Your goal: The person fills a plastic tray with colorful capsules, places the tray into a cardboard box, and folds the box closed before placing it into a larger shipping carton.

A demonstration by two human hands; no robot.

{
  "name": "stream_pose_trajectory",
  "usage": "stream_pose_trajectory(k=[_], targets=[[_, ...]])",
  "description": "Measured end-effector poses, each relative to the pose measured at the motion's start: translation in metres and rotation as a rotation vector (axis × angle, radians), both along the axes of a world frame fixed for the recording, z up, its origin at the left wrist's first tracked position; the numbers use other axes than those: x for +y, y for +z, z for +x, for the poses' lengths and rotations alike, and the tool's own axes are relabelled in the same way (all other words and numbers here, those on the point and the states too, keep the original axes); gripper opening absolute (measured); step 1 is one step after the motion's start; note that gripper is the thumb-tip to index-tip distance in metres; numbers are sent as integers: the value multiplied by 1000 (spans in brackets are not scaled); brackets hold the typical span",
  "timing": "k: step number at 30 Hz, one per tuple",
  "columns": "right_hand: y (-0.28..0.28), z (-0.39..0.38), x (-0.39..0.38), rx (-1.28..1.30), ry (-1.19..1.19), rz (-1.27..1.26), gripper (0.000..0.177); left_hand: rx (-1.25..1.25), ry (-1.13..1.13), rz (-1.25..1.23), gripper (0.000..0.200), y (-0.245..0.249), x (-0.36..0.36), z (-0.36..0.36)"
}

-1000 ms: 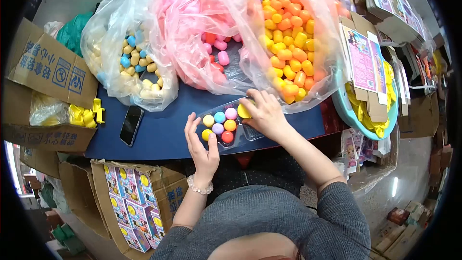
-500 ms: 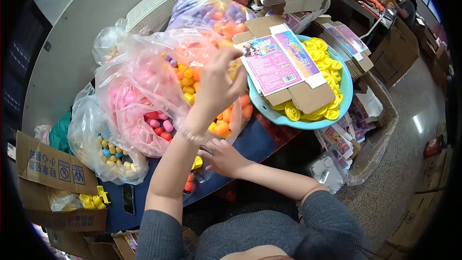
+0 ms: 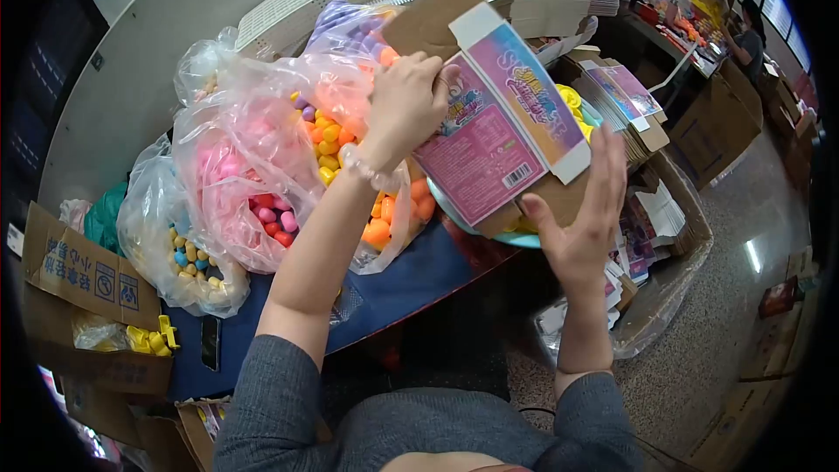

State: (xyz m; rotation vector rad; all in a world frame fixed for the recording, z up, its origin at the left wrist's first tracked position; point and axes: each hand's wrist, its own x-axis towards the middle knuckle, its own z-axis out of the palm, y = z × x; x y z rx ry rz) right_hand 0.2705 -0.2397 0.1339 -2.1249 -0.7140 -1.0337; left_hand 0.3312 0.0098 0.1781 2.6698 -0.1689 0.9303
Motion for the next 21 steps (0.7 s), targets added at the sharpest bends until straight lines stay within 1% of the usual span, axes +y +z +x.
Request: stream_pose_trajectory(k=[1, 2, 4, 5, 7, 8, 9, 10, 11, 12, 13, 14, 15, 16, 17, 18, 19, 20, 21], targets=[[15, 3, 7, -29, -3, -22, 97, -151, 13, 41, 25, 14, -5, -33], [29, 2, 18, -55, -2, -46, 107, -225, 17, 106, 24, 30, -13, -69], [45, -9, 44, -87, 241, 10, 117, -363, 61, 261, 21, 47, -26, -134], [52, -23, 56, -92, 296, -6, 119, -429, 92, 353, 20, 50, -29, -162], [50, -53, 79, 36, 564, 107, 113, -312, 3, 351, 18, 57, -28, -216], [46, -74, 87, 348, 900, 162, 112, -225, 10, 353, 21, 56, -29, -243], [38, -81, 103, 174, 1164, 193, 101, -104, -21, 366, 23, 55, -22, -269], [19, -103, 118, 324, 1357, 252, 90, -111, -35, 323, 24, 44, -12, -287], [4, -125, 129, 473, 1455, 277, 81, -29, 73, 324, 20, 38, -10, -312], [-15, -139, 139, 592, 1459, 280, 79, -127, 166, 286, 18, 22, -1, -329], [-30, -153, 150, 712, 1461, 277, 76, -225, 260, 255, 22, 0, 9, -347], [-37, -166, 159, 873, 1467, 297, 71, -349, 485, 100, 48, -19, 11, -365], [-58, -182, 171, 1027, 1498, 332, 68, -387, 749, 36, 66, -39, 18, -387], [-77, -200, 181, 1183, 1518, 362, 65, -345, 849, -169, 51, -51, 21, -404], [-83, -217, 188, 1235, 1505, 278, 51, -274, 787, -387, 41, -72, 28, -426], [-94, -228, 198, 1114, 1474, 173, 44, -210, 715, -608, 32, -98, 35, -448], [-104, -240, 208, 989, 1440, 70, 38, -323, 698, -734, 21, -121, 38, -462], [-107, -252, 217, 1038, 1427, 57, 26, -308, 638, -881, 21, -150, 49, -487], [-126, -263, 230, 993, 1465, 20, 24, -298, 570, -1026, 21, -178, 58, -512]])
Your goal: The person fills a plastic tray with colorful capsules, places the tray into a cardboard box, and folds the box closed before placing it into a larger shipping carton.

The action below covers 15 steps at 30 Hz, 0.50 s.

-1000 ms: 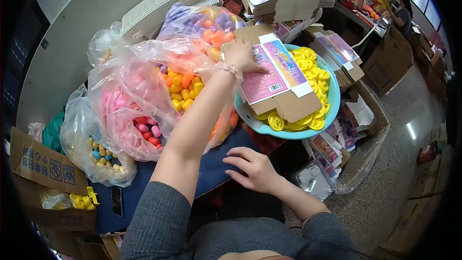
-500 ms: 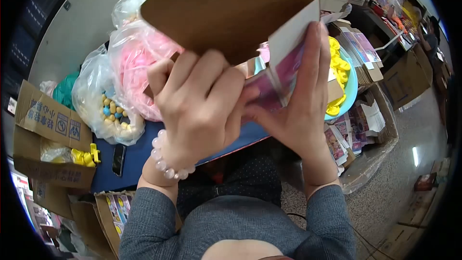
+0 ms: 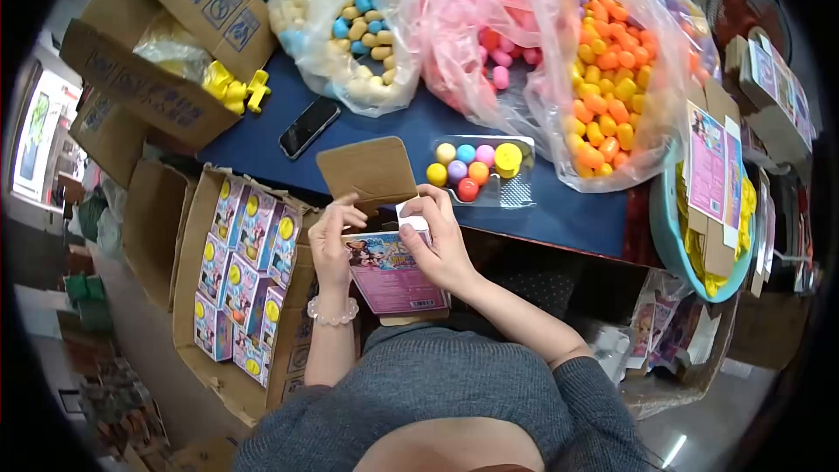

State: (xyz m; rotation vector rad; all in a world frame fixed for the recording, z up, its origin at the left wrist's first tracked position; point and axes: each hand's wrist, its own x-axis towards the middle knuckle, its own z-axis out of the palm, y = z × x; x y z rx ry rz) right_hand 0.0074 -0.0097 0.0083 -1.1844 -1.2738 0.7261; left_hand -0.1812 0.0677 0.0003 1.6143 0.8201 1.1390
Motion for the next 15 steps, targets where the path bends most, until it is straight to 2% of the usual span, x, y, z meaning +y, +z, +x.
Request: stream_pose_trajectory(k=[1, 2, 3, 4, 5, 6, 7, 8, 10, 11, 12, 14, 15], targets=[[-17, -10, 14, -48, 34, 25, 23, -40, 27, -89, 25, -20, 2, -13], [-17, -18, 24, -17, 50, 30, 19, -126, 130, -150, 20, -31, 3, -16], [-19, -23, 33, -19, 81, 12, 18, -212, 230, -213, 24, -39, -1, -11], [-24, -26, 43, -21, 109, -7, 17, -440, 309, -137, 52, -33, 0, 3], [-30, -29, 52, -37, 107, 8, 15, -460, 343, -176, 64, -38, 6, -2], [-29, -32, 56, 111, 150, -73, 18, -480, 376, -218, 76, -39, 9, -6], [-27, -34, 59, 259, 189, -156, 22, -462, 452, -203, 71, -42, 15, -2], [-28, -36, 62, 226, 198, -130, 35, -466, 322, -262, 62, -42, 20, -6], [-18, -35, 66, 121, 171, -164, 33, -378, 63, -338, 43, -49, 27, -22], [-24, -29, 75, -220, 163, 70, 31, -420, -73, -231, 41, -62, 29, -26], [-27, -27, 76, -178, 156, 60, 29, -386, -65, -170, 47, -63, 29, -21], [-31, -26, 73, -119, 129, -35, 24, -331, -33, -132, 45, -63, 27, -19], [-29, -27, 72, -122, 136, -48, 24, -298, 29, -172, 35, -61, 25, -17]])
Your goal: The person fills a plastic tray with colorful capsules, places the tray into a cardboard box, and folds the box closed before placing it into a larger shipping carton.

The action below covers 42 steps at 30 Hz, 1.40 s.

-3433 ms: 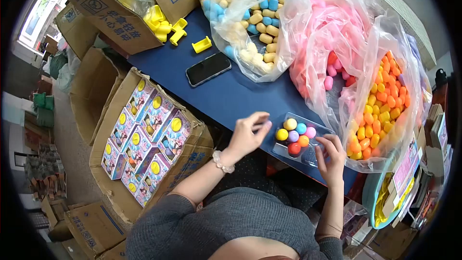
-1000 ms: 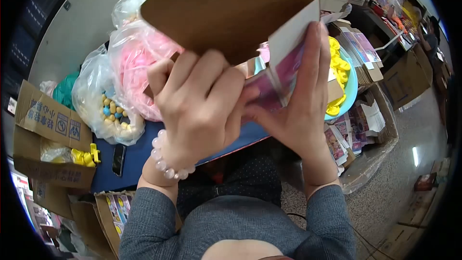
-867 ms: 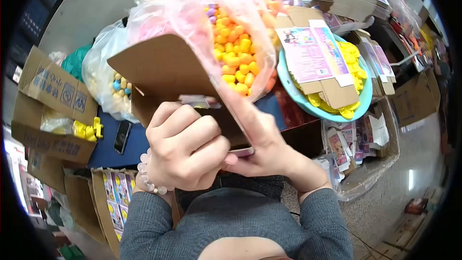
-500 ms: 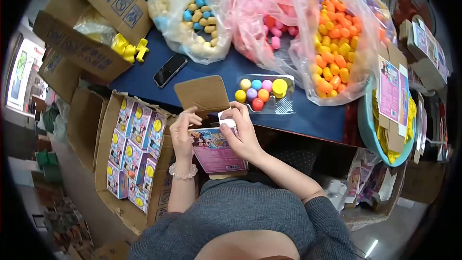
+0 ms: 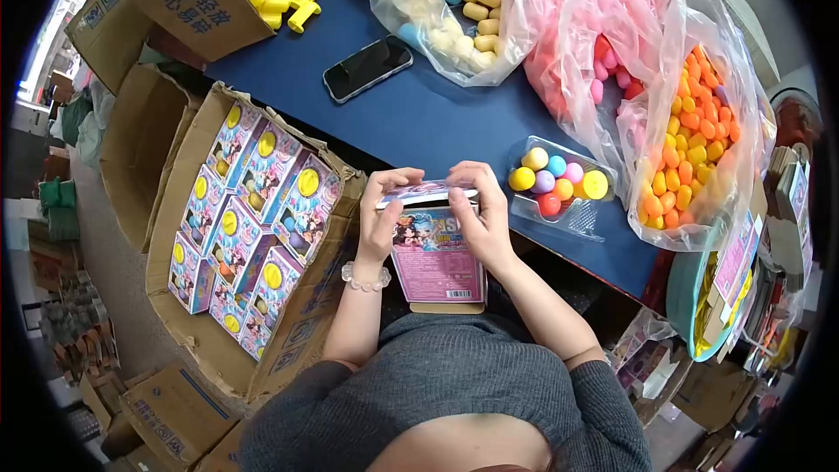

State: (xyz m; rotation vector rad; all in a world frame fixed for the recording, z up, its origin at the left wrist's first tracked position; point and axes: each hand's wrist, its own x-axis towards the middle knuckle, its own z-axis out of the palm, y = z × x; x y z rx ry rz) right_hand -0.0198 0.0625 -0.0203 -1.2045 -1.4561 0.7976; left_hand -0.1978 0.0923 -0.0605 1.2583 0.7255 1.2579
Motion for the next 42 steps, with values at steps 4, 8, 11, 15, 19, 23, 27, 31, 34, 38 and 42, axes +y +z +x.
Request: stream_pose_trajectory(k=[4, 8, 11, 15, 19, 23, 27, 31, 34, 38, 42], targets=[[2, 0, -4, 84, -103, -45, 14, -122, 73, -42, 15, 5, -4, 8], [-4, 8, -7, 33, 19, -39, 12, -95, -10, -86, 10, 2, -3, 2], [-10, 12, -8, -12, 44, 90, 16, -37, -73, 134, 17, -18, 5, -4], [-21, 20, -12, 112, 194, 110, 33, 76, -42, 138, 36, -4, 3, -6], [19, 24, -32, 112, 258, -193, 106, -239, 169, 52, 39, 7, 7, -43], [69, 47, -52, 137, 564, -582, 117, -617, 368, -52, 29, 47, 19, -75], [99, 41, -43, -47, 416, -561, 58, -575, 391, -153, 25, 69, 38, -59], [106, 55, -29, -419, 72, -10, 33, -408, 441, -83, 37, 54, 91, -61], [101, 67, -4, -1030, -72, 575, 38, -217, 807, 99, 33, 73, 96, -57], [91, 62, 3, -1260, 273, 431, 29, 193, 228, 483, 90, 116, 48, 5], [82, 69, 12, -1026, 357, 480, 19, 783, -323, 511, 104, 112, 18, 64]])
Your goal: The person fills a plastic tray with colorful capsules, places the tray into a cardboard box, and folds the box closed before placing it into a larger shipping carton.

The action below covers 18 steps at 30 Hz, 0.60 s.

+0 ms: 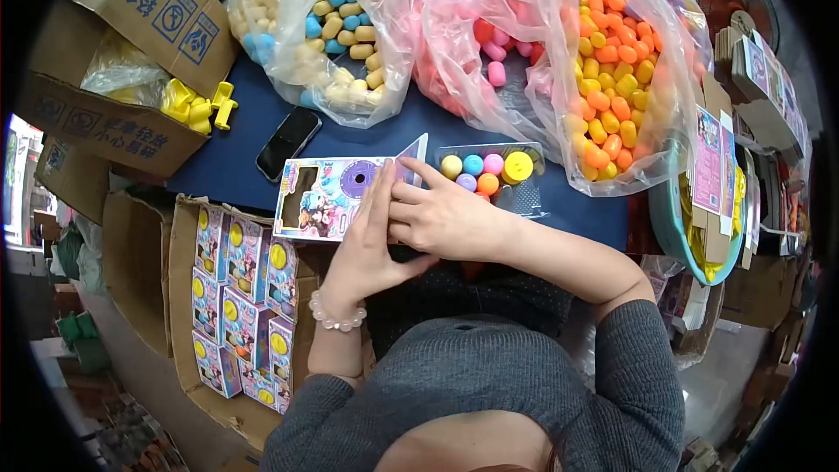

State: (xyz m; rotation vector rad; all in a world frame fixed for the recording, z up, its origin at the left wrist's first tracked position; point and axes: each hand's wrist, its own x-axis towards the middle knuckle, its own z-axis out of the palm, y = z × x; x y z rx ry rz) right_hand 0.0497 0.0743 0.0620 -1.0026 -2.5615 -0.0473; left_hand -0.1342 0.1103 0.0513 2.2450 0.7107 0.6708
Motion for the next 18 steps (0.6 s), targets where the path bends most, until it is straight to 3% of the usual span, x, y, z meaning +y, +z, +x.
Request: stream_pose_trajectory(k=[1, 3, 4, 7, 10, 13, 14, 15, 18], targets=[[-1, 9, -1, -54, -32, -63, 35, -56, 43, -80, 96, -18, -2, 8], [11, 31, -10, 199, -171, -125, 63, -193, 181, -174, 78, -34, -3, 16], [9, 49, -16, 235, -265, -244, 95, -138, 219, -64, 69, -38, -1, 21], [-6, 86, -31, 86, -488, -387, 123, -188, 253, -117, 65, -35, -5, 31], [-37, 102, -34, -58, -521, -458, 123, -273, 300, -204, 54, -24, -9, 47], [-48, 109, -40, 9, -498, -377, 113, -228, 296, -188, 49, -41, -11, 51], [-49, 111, -43, 56, -478, -354, 109, -283, 317, -297, 47, -57, -13, 47], [-50, 113, -46, 65, -477, -354, 109, -338, 334, -406, 46, -53, -16, 50], [-53, 119, -58, 191, -505, -311, 103, -340, 219, -331, 48, -34, -30, 57]])
